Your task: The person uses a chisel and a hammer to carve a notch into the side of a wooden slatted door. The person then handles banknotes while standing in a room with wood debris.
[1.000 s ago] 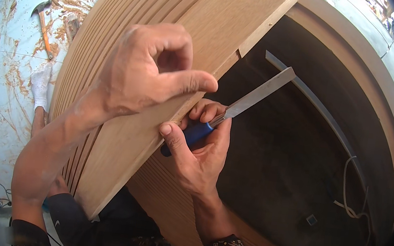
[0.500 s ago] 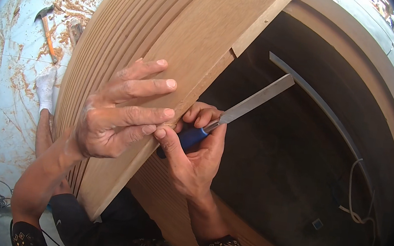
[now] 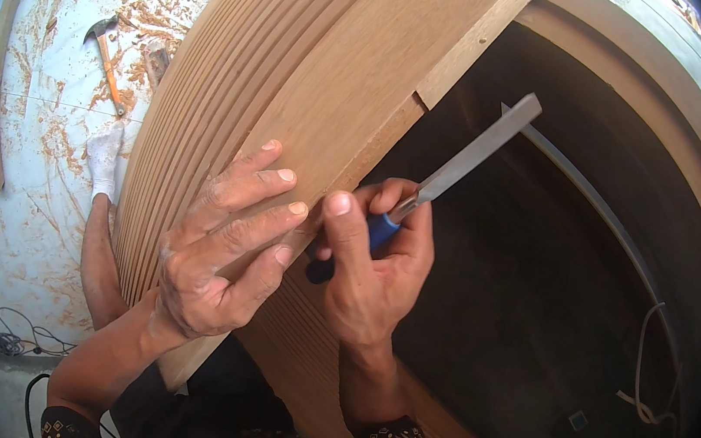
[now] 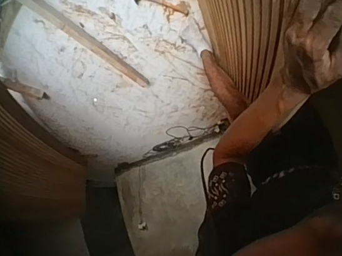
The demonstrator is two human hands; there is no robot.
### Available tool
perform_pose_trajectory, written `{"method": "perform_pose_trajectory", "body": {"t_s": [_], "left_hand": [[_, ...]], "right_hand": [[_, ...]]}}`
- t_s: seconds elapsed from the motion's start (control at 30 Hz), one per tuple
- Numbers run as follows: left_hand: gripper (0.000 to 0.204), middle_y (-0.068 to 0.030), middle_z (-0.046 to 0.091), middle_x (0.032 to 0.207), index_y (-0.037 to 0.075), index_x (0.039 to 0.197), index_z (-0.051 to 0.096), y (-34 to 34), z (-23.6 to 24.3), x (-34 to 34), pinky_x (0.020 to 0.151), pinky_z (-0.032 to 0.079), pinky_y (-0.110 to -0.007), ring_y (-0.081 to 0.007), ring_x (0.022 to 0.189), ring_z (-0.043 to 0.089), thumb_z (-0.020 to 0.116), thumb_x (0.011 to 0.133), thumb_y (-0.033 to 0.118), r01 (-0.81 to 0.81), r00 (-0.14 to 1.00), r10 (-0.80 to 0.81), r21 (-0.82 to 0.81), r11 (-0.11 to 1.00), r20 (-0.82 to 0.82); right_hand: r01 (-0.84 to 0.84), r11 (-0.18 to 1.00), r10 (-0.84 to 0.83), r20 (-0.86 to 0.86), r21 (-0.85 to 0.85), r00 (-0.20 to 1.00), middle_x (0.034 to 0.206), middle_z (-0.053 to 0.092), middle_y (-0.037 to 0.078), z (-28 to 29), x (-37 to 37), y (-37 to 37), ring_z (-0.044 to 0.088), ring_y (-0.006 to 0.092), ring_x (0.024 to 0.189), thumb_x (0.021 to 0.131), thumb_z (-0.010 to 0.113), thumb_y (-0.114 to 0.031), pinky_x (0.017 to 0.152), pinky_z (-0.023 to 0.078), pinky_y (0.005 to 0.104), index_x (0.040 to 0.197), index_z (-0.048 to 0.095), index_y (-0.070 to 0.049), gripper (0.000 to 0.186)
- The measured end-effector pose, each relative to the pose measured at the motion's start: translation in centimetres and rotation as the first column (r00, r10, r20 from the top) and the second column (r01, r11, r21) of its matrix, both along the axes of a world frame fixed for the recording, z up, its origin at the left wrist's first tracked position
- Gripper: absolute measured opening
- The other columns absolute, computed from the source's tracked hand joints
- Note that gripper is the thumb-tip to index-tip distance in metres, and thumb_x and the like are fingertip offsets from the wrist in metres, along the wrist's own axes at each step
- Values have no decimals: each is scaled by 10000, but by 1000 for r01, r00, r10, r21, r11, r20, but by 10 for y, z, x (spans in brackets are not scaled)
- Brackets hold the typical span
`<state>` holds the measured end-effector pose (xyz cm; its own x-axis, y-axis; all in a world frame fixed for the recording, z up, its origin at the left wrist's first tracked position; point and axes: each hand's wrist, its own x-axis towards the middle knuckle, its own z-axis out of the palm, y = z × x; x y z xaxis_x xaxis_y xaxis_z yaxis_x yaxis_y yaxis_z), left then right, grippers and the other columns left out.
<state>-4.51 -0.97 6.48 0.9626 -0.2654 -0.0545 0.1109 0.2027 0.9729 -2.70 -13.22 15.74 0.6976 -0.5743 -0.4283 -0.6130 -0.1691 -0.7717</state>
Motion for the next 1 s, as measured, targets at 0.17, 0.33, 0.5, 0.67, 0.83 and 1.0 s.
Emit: {"method": "perform_pose_trajectory", "body": {"t_s": [0.17,0.33,0.5,0.67,0.83,1.0], "left_hand": [[258,-162,650,1244,36,1120,740,-1,6,0,1111,394,-546,-439,1272,576,711,869,88,-23,1000,22,108,994,7],[206,-147,660,1215,92,1059,776,0,14,0,1117,376,-549,-434,1262,585,733,858,106,-25,993,41,146,989,-111],[197,-130,665,1168,122,1022,792,-6,21,-6,1100,386,-545,-413,1248,585,742,832,112,-120,968,158,194,974,-197],[198,-141,663,1155,120,1017,791,-11,29,-9,1071,404,-545,-405,1229,586,736,826,125,-179,947,224,200,963,-230],[215,-168,660,1176,90,1078,776,-13,31,-12,1062,440,-482,-396,1232,583,697,883,135,-203,940,249,205,958,-233],[316,-217,627,1308,91,1225,728,-11,40,-16,1096,422,-447,-386,1272,566,626,942,188,-99,954,130,126,987,-269]], "right_hand": [[-104,990,96,-80,-96,992,748,570,-2,4,3,-7,520,36,564,914,742,-52,476,408,185,905,471,-89,273],[-112,990,107,-65,-85,992,757,577,-3,2,6,-4,521,30,572,902,763,-61,472,398,176,878,460,-98,306],[-143,987,135,-100,-79,986,759,592,-1,3,5,-4,514,26,577,905,769,-90,479,399,175,883,458,-102,313],[-142,984,127,-127,-112,984,728,566,-25,5,6,-1,494,24,595,911,770,-133,502,393,193,875,479,-92,297],[-274,935,231,-201,-226,952,690,514,-16,2,11,-5,460,67,637,884,773,-173,561,414,270,848,514,-51,288],[-279,940,255,-140,-198,957,678,508,-17,6,9,-20,459,79,621,890,766,-198,558,414,281,853,514,-50,295]]}}
